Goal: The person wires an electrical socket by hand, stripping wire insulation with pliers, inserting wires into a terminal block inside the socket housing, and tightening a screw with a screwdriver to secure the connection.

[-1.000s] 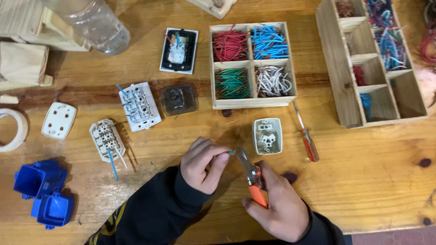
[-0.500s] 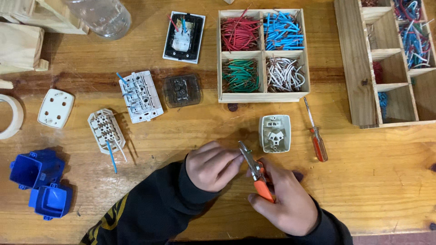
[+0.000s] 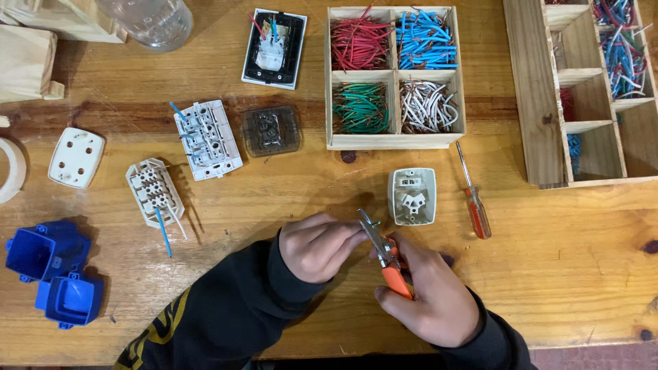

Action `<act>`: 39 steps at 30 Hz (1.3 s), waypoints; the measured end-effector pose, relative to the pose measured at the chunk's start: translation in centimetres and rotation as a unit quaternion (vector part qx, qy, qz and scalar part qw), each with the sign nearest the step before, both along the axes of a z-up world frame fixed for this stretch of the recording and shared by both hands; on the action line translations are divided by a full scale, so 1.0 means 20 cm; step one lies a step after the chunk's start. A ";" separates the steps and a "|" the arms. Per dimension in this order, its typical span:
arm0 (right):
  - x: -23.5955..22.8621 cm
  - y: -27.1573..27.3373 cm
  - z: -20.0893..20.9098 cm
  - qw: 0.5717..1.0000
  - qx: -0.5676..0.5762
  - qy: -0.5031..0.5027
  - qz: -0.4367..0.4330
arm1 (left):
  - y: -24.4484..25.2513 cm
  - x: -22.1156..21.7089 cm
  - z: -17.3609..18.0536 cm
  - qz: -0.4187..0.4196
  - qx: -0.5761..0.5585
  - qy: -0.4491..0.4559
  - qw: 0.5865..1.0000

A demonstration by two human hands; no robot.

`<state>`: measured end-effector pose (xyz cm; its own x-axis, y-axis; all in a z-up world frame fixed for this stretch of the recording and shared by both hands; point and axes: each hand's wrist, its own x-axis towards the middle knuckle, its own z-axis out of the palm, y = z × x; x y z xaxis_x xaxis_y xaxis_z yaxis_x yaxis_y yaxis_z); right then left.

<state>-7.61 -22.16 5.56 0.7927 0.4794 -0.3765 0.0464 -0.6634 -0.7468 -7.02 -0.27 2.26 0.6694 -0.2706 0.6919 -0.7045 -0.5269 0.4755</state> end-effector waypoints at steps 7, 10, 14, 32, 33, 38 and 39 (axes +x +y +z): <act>0.00 0.00 0.00 1.000 0.025 0.008 -0.010 | 0.00 -0.01 -0.03 0.011 0.009 -0.025 1.000; 0.00 0.00 0.00 1.000 0.016 0.000 -0.010 | -0.01 -0.01 0.01 -0.005 0.003 0.006 1.000; 0.00 0.00 0.01 0.999 0.031 -0.014 -0.008 | -0.01 -0.01 0.06 0.005 0.009 -0.010 1.000; 0.00 -0.05 -0.04 0.999 0.030 0.020 0.028 | -0.03 -0.04 0.00 0.032 0.007 0.017 0.999; 0.00 -0.05 -0.04 0.998 0.042 0.016 0.033 | -0.03 -0.04 0.00 0.030 0.003 0.024 0.999; -0.01 -0.05 -0.04 0.998 0.043 0.033 0.033 | -0.02 -0.04 0.00 0.024 0.007 0.012 1.000; -0.01 -0.05 -0.05 0.997 0.065 0.034 0.030 | -0.03 -0.04 0.00 0.024 0.006 0.013 1.000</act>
